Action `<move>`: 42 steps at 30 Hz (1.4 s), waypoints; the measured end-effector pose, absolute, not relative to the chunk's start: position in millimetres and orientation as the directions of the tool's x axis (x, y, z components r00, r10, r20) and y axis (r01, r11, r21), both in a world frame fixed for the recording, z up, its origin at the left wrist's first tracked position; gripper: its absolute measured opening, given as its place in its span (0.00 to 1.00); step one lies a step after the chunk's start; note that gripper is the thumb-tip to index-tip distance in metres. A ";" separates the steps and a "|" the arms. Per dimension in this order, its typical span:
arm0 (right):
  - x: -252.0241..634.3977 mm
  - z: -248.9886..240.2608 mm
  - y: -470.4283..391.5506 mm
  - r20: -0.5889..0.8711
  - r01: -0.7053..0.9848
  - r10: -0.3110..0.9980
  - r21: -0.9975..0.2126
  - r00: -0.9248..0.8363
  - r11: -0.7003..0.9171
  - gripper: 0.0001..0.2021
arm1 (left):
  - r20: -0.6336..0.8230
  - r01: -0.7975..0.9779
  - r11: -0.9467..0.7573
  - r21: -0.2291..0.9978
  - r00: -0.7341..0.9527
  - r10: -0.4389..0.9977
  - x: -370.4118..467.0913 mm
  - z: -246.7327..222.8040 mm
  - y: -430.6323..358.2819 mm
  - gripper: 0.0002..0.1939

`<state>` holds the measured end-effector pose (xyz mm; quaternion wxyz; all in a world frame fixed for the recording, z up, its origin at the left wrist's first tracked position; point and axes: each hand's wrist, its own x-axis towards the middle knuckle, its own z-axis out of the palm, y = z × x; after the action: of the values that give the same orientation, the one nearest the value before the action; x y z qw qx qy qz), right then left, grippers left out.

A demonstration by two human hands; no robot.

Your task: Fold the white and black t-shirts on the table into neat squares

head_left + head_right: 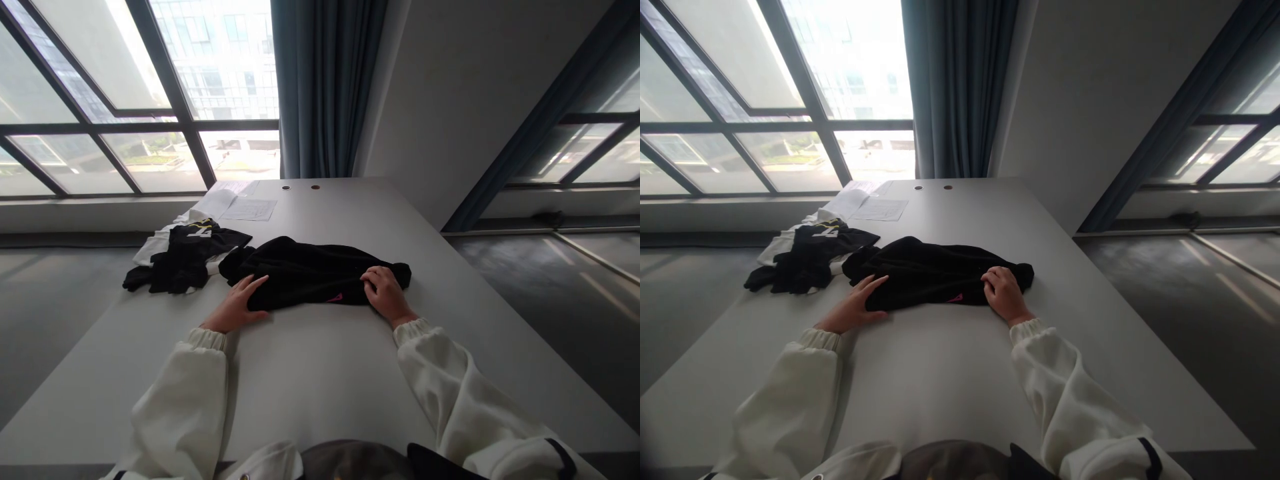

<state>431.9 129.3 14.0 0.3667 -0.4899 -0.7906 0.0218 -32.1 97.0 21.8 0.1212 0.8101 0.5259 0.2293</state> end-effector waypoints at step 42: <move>433.8 -14.8 159.7 0.356 0.817 0.930 -0.506 -0.096 0.278 0.17 | 0.245 0.859 -0.102 0.502 -0.028 0.969 -19.7 24.7 98.4 0.17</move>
<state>433.8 159.7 -14.8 0.3148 -0.5941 -0.7348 0.0898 -19.7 98.4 24.7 0.1008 0.6898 0.6624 0.2742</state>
